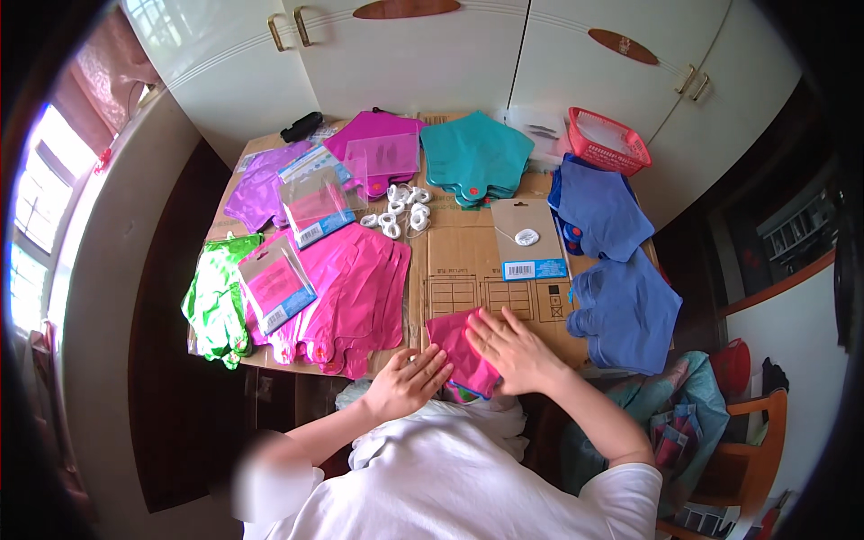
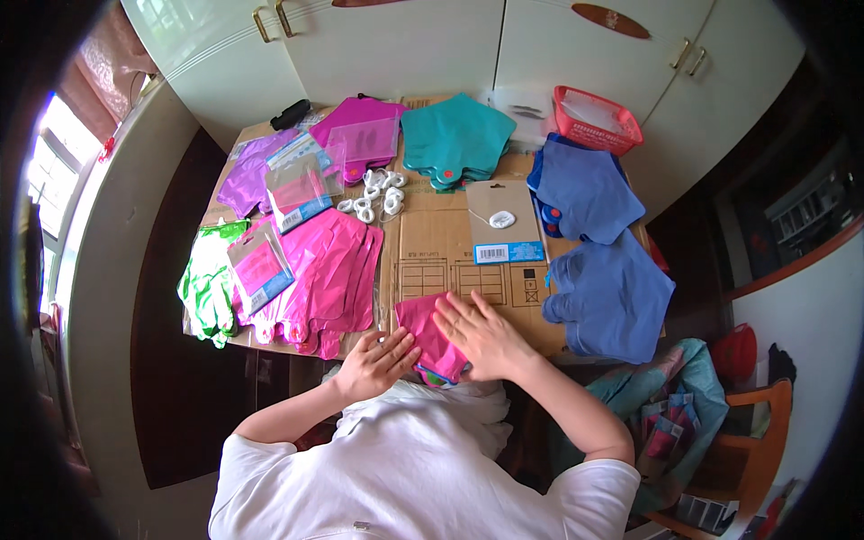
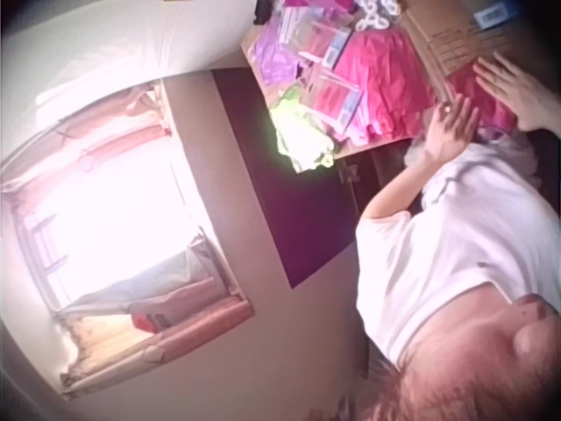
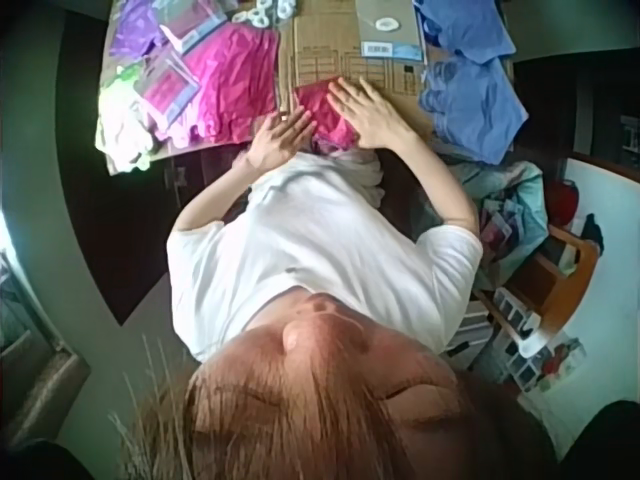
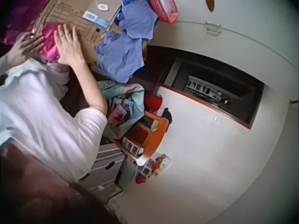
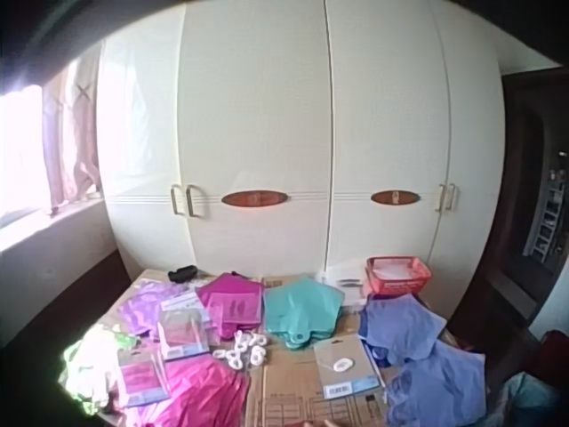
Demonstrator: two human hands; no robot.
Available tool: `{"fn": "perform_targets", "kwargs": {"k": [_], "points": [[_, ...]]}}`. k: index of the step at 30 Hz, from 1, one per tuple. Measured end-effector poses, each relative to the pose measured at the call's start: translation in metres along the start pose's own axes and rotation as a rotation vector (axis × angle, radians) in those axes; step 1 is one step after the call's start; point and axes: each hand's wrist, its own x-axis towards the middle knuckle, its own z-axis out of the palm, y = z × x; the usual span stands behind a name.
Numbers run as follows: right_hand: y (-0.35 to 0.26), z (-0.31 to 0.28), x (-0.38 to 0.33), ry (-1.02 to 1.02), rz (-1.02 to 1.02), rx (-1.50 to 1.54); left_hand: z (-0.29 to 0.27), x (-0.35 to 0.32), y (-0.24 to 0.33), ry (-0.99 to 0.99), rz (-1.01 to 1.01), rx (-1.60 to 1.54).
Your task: Folding colored plastic sheets and placing them into clear plastic pouches on a workstation.
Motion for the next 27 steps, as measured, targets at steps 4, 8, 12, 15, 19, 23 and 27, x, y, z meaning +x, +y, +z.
{"fn": "perform_targets", "kwargs": {"k": [4,8,12,15,19,23,27], "points": [[-0.009,0.031,-0.018,0.397,-0.114,0.126,0.002,-0.001,0.003,0.158,-0.023,-0.111],[-0.016,0.021,-0.020,0.736,0.036,0.615,-0.008,0.007,0.000,0.267,-0.224,-0.478],[-0.021,-0.027,-0.009,0.648,0.374,0.910,-0.025,0.023,-0.020,0.254,-0.613,-0.998],[-0.012,-0.026,0.003,0.618,0.411,1.098,-0.020,0.029,-0.033,0.240,-0.812,-1.455],[-0.003,-0.013,0.010,0.520,0.331,1.531,-0.021,0.029,-0.042,0.259,-0.855,-1.546],[0.002,-0.021,0.006,0.391,0.261,1.905,-0.022,0.029,-0.048,0.228,-0.872,-1.588],[-0.002,-0.011,0.014,0.545,0.286,1.759,-0.019,0.027,-0.049,0.233,-0.834,-1.545]]}}
